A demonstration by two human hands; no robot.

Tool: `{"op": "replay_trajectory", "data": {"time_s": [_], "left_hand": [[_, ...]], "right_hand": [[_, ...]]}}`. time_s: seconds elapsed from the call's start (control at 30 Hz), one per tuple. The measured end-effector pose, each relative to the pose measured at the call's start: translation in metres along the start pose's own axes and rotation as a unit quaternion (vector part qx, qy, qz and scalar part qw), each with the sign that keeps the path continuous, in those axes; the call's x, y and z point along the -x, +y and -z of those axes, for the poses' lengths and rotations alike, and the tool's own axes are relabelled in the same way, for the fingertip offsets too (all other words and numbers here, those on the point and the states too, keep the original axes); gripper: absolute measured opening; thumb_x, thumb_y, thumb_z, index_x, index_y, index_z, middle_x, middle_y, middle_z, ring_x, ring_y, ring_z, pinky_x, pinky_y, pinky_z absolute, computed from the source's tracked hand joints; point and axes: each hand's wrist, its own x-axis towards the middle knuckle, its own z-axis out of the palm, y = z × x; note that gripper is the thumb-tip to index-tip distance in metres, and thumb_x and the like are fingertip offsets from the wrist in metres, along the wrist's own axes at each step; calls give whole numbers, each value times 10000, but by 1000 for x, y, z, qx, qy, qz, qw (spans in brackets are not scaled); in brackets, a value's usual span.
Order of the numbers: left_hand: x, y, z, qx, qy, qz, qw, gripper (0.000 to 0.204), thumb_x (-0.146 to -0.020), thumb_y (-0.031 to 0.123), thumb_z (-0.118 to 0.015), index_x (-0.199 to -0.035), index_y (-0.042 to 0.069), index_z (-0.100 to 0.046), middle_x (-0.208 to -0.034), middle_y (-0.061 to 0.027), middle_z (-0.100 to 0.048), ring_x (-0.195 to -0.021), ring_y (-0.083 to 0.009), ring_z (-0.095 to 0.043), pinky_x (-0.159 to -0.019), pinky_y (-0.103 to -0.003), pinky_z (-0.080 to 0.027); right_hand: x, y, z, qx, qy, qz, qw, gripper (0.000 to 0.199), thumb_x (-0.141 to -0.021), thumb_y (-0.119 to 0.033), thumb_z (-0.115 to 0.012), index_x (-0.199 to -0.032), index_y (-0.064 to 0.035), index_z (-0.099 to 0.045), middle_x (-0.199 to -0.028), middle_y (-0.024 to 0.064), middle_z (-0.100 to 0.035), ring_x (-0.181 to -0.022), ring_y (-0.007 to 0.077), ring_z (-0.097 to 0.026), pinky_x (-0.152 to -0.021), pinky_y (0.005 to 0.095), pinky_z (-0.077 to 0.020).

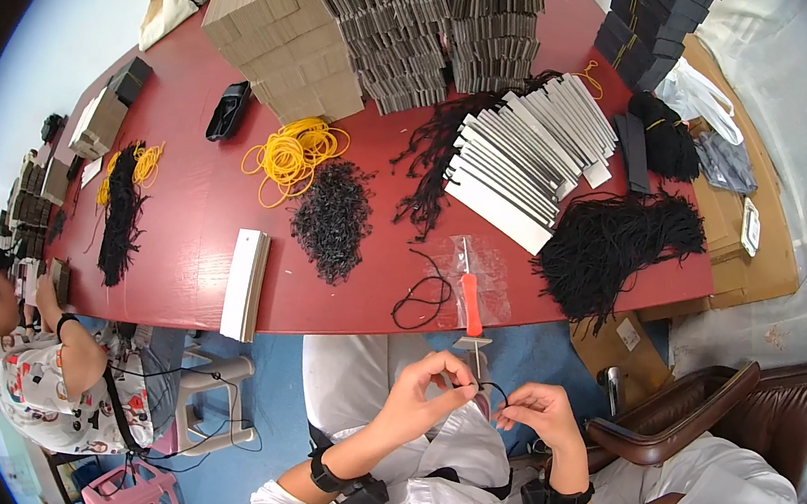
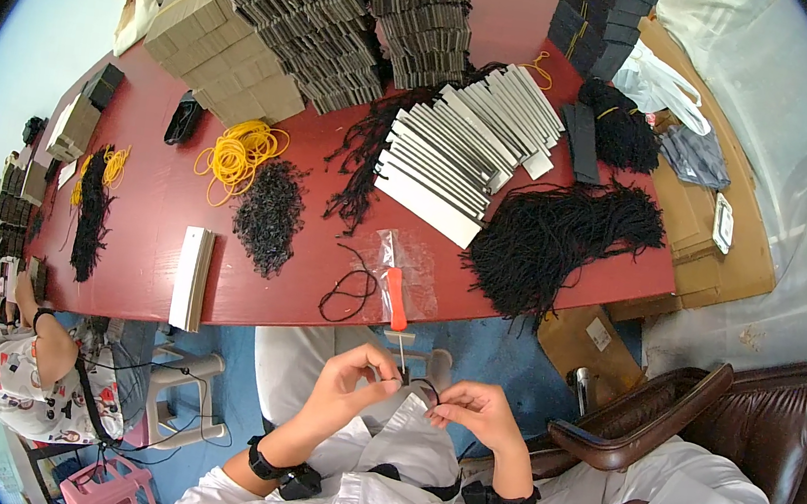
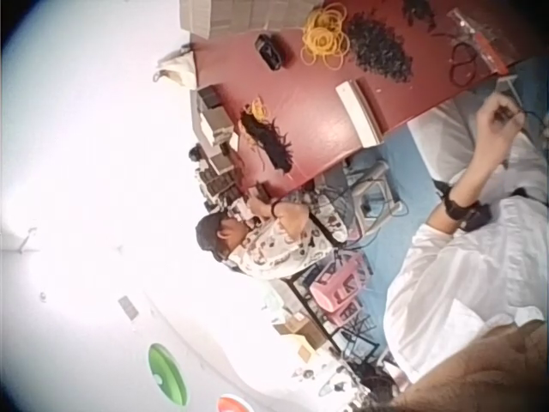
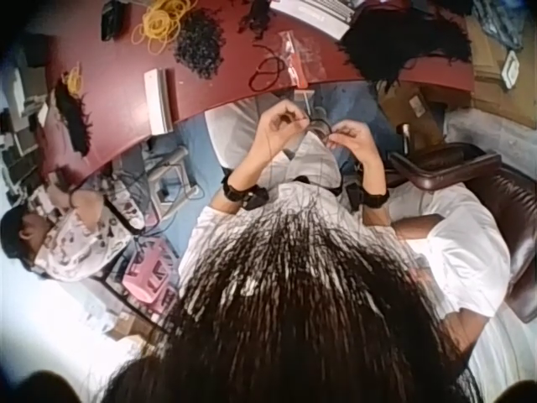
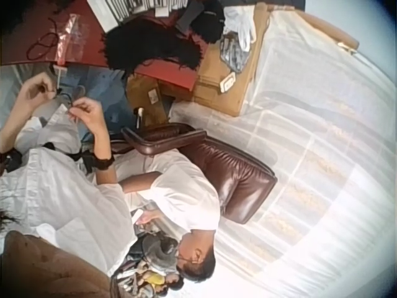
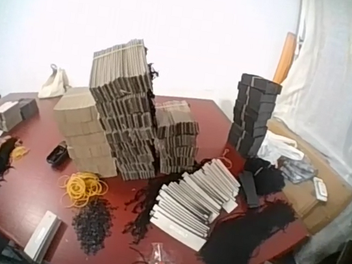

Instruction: Manually attaching small plastic clips to black elastic cords on a production table.

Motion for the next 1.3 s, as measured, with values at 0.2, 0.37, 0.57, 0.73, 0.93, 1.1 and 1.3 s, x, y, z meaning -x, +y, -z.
{"op": "replay_trajectory", "data": {"time_s": [0.2,0.37,0.57,0.73,0.93,1.1,1.3], "left_hand": [[8,0,0,-11,6,-26,1000,104,-843,20,-684,-883,60,-597,-903,-2,-562,-862,-92,-532,-777,-246,-426],[13,0,5,49,-15,30,998,104,-861,9,-666,-914,52,-587,-917,8,-539,-874,-78,-519,-783,-238,-432],[14,0,7,131,-42,97,986,114,-883,29,-655,-961,49,-574,-935,20,-560,-887,-58,-510,-792,-230,-412],[14,-1,4,148,-53,103,982,113,-891,49,-657,-967,44,-573,-939,21,-566,-888,-54,-508,-787,-223,-404],[16,-6,1,139,-47,86,985,94,-908,54,-639,-963,34,-566,-950,14,-561,-894,-60,-505,-816,-230,-415],[17,-11,-3,115,-45,54,991,87,-913,41,-626,-968,29,-560,-971,-9,-570,-944,-83,-526,-870,-260,-437],[18,-11,-6,125,-33,56,990,92,-919,35,-612,-982,29,-544,-1005,-39,-588,-999,-120,-544,-922,-294,-435]], "right_hand": [[5,-11,-15,-40,4,26,999,82,-809,60,-679,-878,59,-635,-852,159,-693,-739,207,-686,-649,293,-561],[5,-12,-26,-51,36,55,997,109,-772,108,-683,-850,56,-627,-866,173,-687,-739,218,-686,-625,297,-562],[4,-15,-47,-33,82,92,992,136,-804,79,-690,-931,62,-645,-899,121,-688,-799,158,-661,-714,272,-554],[2,-12,-54,-4,127,173,977,112,-810,92,-671,-915,65,-643,-929,115,-652,-786,149,-640,-700,261,-547],[0,-15,-59,67,144,211,965,132,-785,95,-688,-903,53,-648,-923,108,-639,-785,138,-626,-676,251,-534],[-3,-20,-62,214,157,298,917,143,-756,77,-716,-863,18,-642,-887,95,-639,-739,147,-623,-637,240,-502],[-4,-26,-69,323,178,327,870,173,-726,62,-724,-841,-11,-618,-840,83,-631,-685,167,-613,-584,256,-483]]}}
